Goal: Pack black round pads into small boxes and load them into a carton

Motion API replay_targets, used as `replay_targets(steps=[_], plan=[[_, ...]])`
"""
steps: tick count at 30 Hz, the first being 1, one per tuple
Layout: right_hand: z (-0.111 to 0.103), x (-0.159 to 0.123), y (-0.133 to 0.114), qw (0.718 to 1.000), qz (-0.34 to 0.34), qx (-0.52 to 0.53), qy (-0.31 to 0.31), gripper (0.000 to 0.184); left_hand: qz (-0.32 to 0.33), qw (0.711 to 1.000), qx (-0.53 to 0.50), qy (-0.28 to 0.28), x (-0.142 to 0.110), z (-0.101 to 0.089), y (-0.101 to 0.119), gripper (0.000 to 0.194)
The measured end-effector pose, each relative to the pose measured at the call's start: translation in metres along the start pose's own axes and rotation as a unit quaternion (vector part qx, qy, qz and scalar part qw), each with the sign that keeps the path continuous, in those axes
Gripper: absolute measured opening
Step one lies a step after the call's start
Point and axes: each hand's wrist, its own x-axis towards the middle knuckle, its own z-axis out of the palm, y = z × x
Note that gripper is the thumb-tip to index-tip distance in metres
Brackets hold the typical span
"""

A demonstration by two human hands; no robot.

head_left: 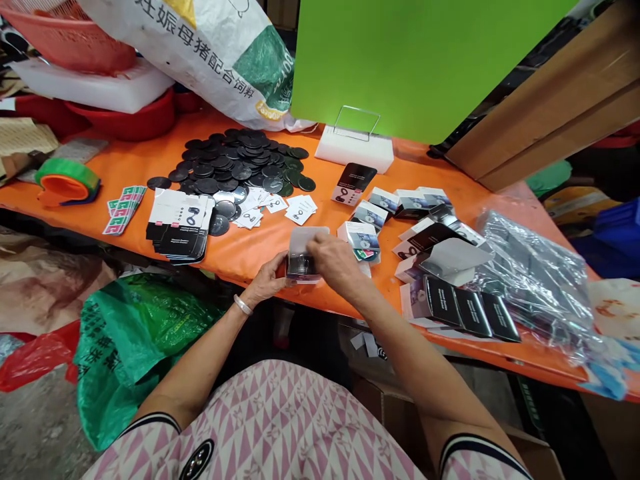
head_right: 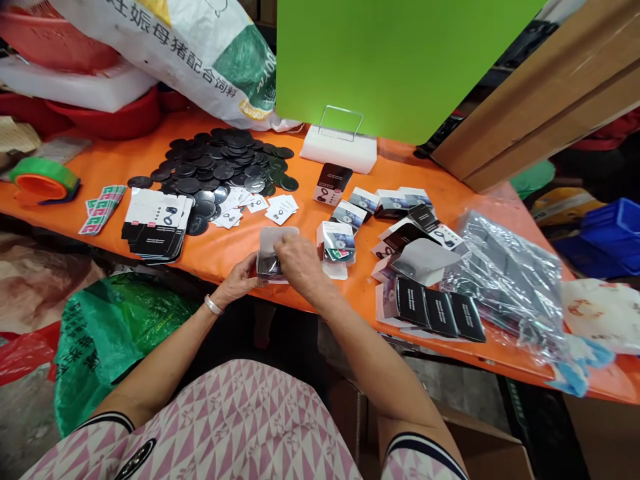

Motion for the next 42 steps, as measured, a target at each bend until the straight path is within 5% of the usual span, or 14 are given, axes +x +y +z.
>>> replay_targets(steps=[6, 9, 13, 17, 19, 22, 24, 26, 30, 32, 34, 38, 40, 42], plan=[[0.001, 0.005, -0.006, 1.0, 0.013, -0.017, -0.011, 0.03, 0.005, 1.0, 0.005, 0.0, 0.0, 0.0, -0.001, 0.072], [0.0, 0.003, -0.005, 0.999, -0.036, -0.005, -0.032, 0.028, 0.01, 1.0, 0.009, 0.003, 0.0, -0.001, -0.003, 0.073], [0.008, -0.003, -0.008, 0.998, -0.031, 0.047, 0.003, 0.034, 0.012, 1.0, -0.006, -0.001, 0.0, 0.0, -0.007, 0.073], [0.021, -0.015, -0.001, 0.979, -0.111, 0.163, 0.05, 0.032, 0.011, 0.999, -0.033, -0.008, 0.001, -0.001, -0.005, 0.074], [0.031, -0.023, 0.014, 0.934, -0.074, 0.311, 0.162, 0.031, 0.001, 0.999, -0.04, -0.027, 0.002, -0.004, 0.0, 0.074], [0.054, -0.036, 0.038, 0.802, 0.077, 0.501, 0.317, 0.029, -0.01, 0.996, -0.061, -0.059, 0.004, -0.008, 0.007, 0.074], [0.074, -0.041, 0.044, 0.729, 0.129, 0.603, 0.298, 0.039, -0.005, 0.992, -0.112, -0.05, 0.007, -0.005, 0.009, 0.07], [0.094, -0.039, 0.039, 0.677, 0.124, 0.694, 0.211, 0.051, -0.013, 0.983, -0.185, -0.009, 0.01, 0.002, 0.01, 0.067], [0.108, -0.027, 0.019, 0.606, 0.1, 0.774, 0.155, 0.059, -0.047, 0.974, -0.211, 0.069, 0.015, 0.022, 0.012, 0.045], [0.104, -0.022, 0.013, 0.613, 0.087, 0.766, 0.174, 0.066, -0.055, 0.982, -0.156, 0.091, 0.017, 0.029, 0.016, 0.032], [0.098, -0.021, 0.011, 0.654, 0.054, 0.731, 0.185, 0.066, -0.07, 0.985, -0.102, 0.122, 0.018, 0.034, 0.019, 0.024], [0.09, -0.032, 0.01, 0.808, -0.043, 0.543, 0.223, 0.05, -0.071, 0.977, -0.091, 0.18, 0.019, 0.037, 0.022, 0.026], [0.089, -0.04, 0.011, 0.882, -0.091, 0.401, 0.232, 0.048, -0.069, 0.974, -0.141, 0.164, 0.016, 0.032, 0.021, 0.034], [0.09, -0.047, 0.013, 0.923, -0.121, 0.289, 0.224, 0.042, -0.079, 0.968, -0.208, 0.111, 0.012, 0.022, 0.019, 0.043]])
